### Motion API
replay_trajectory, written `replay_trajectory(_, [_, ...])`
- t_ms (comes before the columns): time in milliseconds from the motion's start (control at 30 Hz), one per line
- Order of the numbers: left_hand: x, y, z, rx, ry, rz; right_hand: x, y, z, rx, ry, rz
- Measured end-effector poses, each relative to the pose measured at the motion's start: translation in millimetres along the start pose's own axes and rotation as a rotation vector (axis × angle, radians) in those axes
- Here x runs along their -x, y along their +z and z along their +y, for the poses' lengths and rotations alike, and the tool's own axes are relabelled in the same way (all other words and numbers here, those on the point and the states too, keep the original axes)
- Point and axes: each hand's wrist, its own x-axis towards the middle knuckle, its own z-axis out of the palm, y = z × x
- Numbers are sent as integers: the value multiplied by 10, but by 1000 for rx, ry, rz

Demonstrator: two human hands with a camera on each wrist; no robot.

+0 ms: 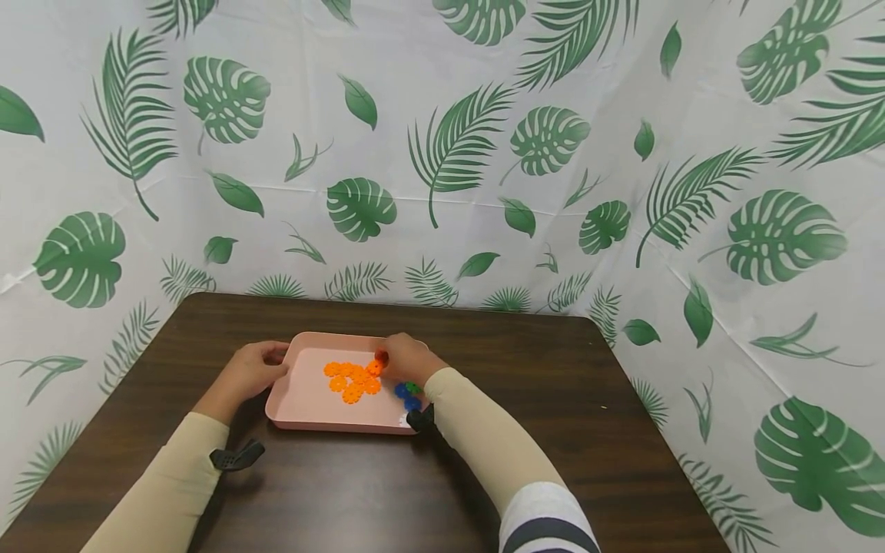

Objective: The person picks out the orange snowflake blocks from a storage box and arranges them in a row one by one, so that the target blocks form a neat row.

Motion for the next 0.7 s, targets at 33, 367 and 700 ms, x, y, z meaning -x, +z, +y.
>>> replay_trajectory(33, [1, 3, 3, 2, 0, -1, 8, -3, 12, -25, 3, 4])
replay_trajectory(367, [-1, 6, 24, 13, 15, -7, 104, -131, 103, -94, -17, 69])
replay_trajectory(700, [13, -9, 0, -9, 20, -14, 268, -365, 205, -93, -39, 124])
